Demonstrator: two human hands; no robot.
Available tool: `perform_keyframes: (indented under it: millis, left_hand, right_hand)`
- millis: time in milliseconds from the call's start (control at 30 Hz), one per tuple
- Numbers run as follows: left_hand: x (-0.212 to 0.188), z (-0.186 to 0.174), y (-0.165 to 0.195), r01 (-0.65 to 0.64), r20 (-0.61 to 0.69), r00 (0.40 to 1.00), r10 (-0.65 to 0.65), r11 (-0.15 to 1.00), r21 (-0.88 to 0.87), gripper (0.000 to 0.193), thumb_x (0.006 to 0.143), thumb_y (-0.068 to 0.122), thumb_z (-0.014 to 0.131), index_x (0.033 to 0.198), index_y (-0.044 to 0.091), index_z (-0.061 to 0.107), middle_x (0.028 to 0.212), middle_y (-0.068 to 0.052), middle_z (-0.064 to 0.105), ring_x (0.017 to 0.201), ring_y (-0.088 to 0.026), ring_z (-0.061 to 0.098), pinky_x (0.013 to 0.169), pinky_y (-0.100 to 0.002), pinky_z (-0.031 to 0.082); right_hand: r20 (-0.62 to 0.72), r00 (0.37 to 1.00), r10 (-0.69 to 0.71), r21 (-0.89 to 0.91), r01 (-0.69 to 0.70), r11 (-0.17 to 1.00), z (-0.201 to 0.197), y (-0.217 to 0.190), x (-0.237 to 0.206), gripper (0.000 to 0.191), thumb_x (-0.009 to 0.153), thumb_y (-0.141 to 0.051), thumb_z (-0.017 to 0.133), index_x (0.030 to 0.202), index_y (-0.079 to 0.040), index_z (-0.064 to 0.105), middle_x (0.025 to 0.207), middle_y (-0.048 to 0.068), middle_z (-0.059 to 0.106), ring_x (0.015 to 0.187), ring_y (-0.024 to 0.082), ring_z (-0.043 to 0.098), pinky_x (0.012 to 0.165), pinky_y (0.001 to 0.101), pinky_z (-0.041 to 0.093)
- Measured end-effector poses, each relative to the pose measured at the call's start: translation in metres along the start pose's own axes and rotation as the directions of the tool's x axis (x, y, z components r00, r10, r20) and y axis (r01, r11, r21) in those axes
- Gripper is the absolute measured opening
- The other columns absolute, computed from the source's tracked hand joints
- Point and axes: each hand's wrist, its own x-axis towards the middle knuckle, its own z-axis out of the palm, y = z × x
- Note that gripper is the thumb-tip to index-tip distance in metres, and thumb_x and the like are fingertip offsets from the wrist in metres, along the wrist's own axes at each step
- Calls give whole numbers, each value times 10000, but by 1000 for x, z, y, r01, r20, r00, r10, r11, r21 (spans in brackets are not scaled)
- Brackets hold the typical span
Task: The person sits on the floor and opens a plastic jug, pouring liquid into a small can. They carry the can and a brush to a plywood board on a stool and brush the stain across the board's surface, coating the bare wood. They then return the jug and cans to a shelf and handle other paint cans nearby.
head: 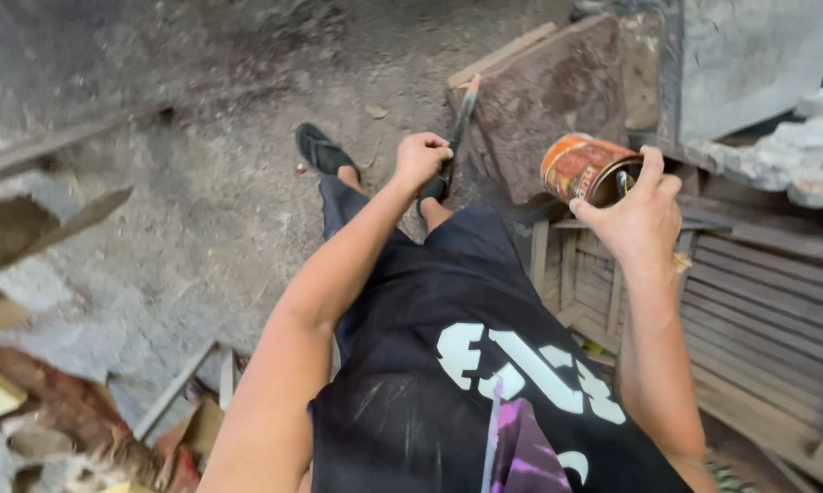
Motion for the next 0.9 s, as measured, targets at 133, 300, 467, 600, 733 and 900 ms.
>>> perform_keyframes:
  millis: [133, 300, 467, 600, 733, 900]
  left_hand:
    - [24, 118, -11, -24, 93, 996, 1, 970, 244, 131, 707, 112, 795, 813, 34, 786, 725, -86, 766, 659, -152, 711, 646, -309, 566]
    - [40, 199, -18, -217, 179, 974, 141, 813, 540, 228, 736, 200, 774, 900, 45, 812, 848, -191, 756, 818, -312, 750, 771, -382, 590]
    - [11, 191, -8, -342, 169, 939, 300, 755, 559, 460, 732, 179, 730, 1171, 41, 721, 1100, -217, 736, 1055, -366, 705, 930, -431, 554]
    - [-46, 141, 13, -434, 349, 896, 275, 706, 560, 639, 752, 248, 776, 1349, 83, 619, 1305, -209, 642, 1233, -361, 618, 1042, -434, 486]
    - [-98, 92, 46, -558, 307, 824, 476, 594, 579, 786, 736, 291, 862, 1425, 88, 541, 1394, -205, 577, 1327, -389, 522, 1114, -447, 437]
    - [-158, 68, 88, -666, 67, 656, 752, 535, 519, 910, 721, 307, 914, 1483, 99, 462, 1466, -180, 537, 1393, -371, 494, 1176, -453, 413]
  right_hand:
    - [77, 982, 172, 9, -173, 985, 30, 98, -23, 1169, 634, -464, 964, 1551, -109, 331, 1250, 314, 530, 1048, 507, 621, 882, 564, 524]
    - [141, 951, 276, -4, -278, 960, 48, 170, -36, 1146, 650, -474, 956, 1542, -108, 336, 1267, 315, 521, 1029, 511, 621, 863, 569, 522]
    - [154, 954, 257, 49, -267, 962, 47, 191, -26, 1155, 626, -462, 948, 1547, -131, 334, 1262, 306, 519, 1007, 503, 631, 867, 558, 529]
    - [49, 999, 23, 91, -28, 995, 36, 179, -1, 1146, 611, -463, 956, 1522, -111, 357, 1239, 304, 529, 1008, 497, 641, 844, 557, 534]
    - [45, 979, -197, 62, 194, 979, 6, 129, 31, 1139, 621, -485, 941, 1526, -108, 362, 1205, 310, 533, 946, 495, 662, 802, 548, 552]
    - [53, 857, -513, -56, 516, 855, -63, 19, 49, 1105, 604, -509, 911, 1507, -130, 398, 1177, 291, 552, 882, 455, 698, 765, 509, 582]
